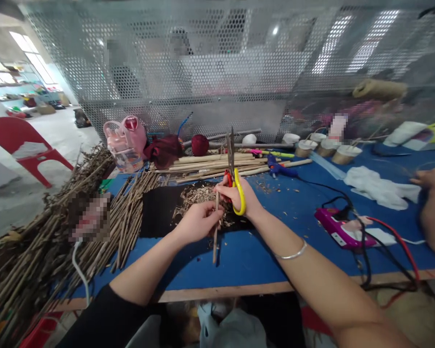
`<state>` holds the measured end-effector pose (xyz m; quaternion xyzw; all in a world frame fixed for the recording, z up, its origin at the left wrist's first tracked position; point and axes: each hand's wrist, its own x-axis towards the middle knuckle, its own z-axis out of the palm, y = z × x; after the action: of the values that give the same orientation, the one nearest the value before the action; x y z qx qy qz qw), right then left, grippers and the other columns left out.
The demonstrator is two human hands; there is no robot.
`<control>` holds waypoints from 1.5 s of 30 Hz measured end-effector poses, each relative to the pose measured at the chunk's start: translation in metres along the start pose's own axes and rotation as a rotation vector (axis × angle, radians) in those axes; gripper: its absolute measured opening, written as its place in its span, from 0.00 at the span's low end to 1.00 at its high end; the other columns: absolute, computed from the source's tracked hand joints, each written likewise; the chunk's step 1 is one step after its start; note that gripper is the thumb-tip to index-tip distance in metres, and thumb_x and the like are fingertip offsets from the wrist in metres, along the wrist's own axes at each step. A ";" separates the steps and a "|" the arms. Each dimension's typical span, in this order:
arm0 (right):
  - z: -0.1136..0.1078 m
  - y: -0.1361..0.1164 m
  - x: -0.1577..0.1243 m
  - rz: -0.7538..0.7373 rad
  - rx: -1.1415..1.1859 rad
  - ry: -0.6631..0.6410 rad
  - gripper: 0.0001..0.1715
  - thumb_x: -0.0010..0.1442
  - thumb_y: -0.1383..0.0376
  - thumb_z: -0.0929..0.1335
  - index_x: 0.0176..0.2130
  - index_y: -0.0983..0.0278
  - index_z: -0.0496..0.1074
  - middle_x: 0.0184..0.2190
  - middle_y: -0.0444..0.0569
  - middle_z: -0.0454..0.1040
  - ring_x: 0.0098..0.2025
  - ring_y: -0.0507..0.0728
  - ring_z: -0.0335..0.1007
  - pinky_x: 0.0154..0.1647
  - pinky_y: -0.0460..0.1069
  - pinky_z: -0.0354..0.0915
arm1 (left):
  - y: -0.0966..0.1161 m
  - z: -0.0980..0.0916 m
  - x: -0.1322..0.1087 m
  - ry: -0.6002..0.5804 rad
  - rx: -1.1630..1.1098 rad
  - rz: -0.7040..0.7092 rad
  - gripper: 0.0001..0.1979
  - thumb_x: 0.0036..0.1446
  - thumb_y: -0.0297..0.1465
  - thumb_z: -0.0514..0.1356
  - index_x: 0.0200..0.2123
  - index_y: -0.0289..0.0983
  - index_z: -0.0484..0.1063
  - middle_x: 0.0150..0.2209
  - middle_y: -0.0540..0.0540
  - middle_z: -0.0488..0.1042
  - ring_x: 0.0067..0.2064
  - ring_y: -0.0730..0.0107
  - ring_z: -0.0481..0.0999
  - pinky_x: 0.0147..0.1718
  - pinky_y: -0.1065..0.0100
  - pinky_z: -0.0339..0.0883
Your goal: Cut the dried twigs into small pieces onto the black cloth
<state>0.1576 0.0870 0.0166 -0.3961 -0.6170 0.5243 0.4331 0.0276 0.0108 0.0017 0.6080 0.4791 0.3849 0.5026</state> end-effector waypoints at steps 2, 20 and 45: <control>-0.002 0.007 0.002 0.005 -0.015 -0.015 0.20 0.42 0.57 0.71 0.27 0.62 0.58 0.24 0.42 0.70 0.18 0.47 0.60 0.17 0.44 0.55 | -0.004 0.002 0.000 -0.039 -0.106 -0.055 0.12 0.53 0.40 0.52 0.34 0.37 0.67 0.20 0.53 0.69 0.18 0.76 0.68 0.17 0.75 0.62; 0.002 0.015 -0.015 -0.078 -0.346 -0.065 0.12 0.46 0.60 0.68 0.27 0.63 0.61 0.23 0.41 0.64 0.25 0.50 0.59 0.26 0.45 0.58 | -0.007 0.001 0.001 0.053 -0.273 -0.239 0.14 0.51 0.41 0.56 0.26 0.35 0.64 0.20 0.52 0.68 0.18 0.77 0.69 0.15 0.78 0.60; -0.018 0.010 -0.039 -0.136 -0.803 -0.299 0.36 0.42 0.43 0.69 0.41 0.65 0.62 0.36 0.51 0.65 0.40 0.59 0.61 0.38 0.50 0.58 | -0.003 0.004 -0.005 0.336 -0.337 -0.070 0.14 0.47 0.38 0.62 0.33 0.32 0.72 0.21 0.51 0.69 0.21 0.79 0.65 0.20 0.76 0.62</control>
<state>0.1877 0.0568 0.0036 -0.4112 -0.8527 0.2644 0.1842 0.0291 0.0049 -0.0017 0.4260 0.5060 0.5375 0.5231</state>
